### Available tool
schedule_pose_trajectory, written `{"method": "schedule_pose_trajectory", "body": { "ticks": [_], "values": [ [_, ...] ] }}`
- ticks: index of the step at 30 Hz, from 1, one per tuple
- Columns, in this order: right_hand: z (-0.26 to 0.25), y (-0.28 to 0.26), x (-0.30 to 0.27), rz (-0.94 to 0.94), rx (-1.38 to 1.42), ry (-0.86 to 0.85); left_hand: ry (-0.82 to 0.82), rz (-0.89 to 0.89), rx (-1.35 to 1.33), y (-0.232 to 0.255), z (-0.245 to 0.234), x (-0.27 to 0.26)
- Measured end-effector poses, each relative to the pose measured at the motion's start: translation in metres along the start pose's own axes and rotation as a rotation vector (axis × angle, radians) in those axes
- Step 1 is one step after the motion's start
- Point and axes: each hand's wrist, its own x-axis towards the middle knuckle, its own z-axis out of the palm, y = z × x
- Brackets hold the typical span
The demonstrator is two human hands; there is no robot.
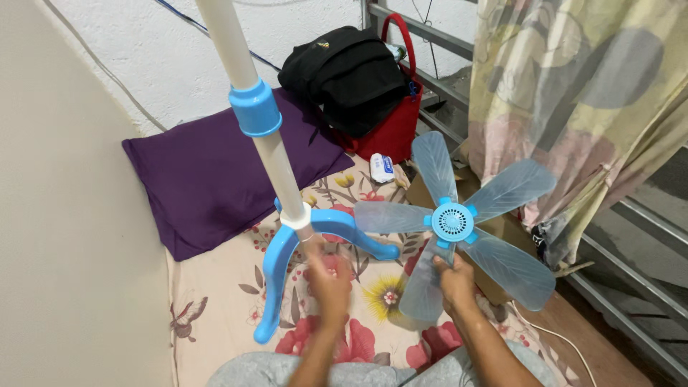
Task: The person assembles a small blue and white pedestal fan. They connect the stand pole to the base, attach the fan head with blades, and handle the power cord. The person sits on a bed during the process.
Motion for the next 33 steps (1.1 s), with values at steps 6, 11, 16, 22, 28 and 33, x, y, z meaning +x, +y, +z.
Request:
{"method": "schedule_pose_trajectory", "body": {
  "ticks": [6, 11, 16, 22, 28, 33],
  "values": [
    [0.002, -0.018, -0.028, -0.138, -0.132, -0.097, -0.577, -0.582, -0.264, -0.061, 0.069, -0.049],
    [0.0, -0.025, -0.034, -0.164, -0.442, -0.333, -0.66, -0.432, -0.369, -0.069, 0.118, -0.026],
    [-0.021, -0.03, -0.019, 0.342, -0.215, -0.61, -0.692, -0.58, -0.545, -0.099, 0.128, -0.025],
    [-0.065, 0.023, 0.056, 0.687, -0.012, -0.638, -0.586, -0.847, -0.743, -0.103, 0.121, -0.051],
    [-0.063, 0.083, 0.072, 0.134, -0.69, -0.868, -0.545, -0.815, -0.714, -0.125, 0.115, -0.053],
    [-0.056, 0.088, 0.069, -0.118, -1.201, -0.518, -0.539, -1.009, -0.788, -0.113, 0.118, -0.055]
  ]
}}
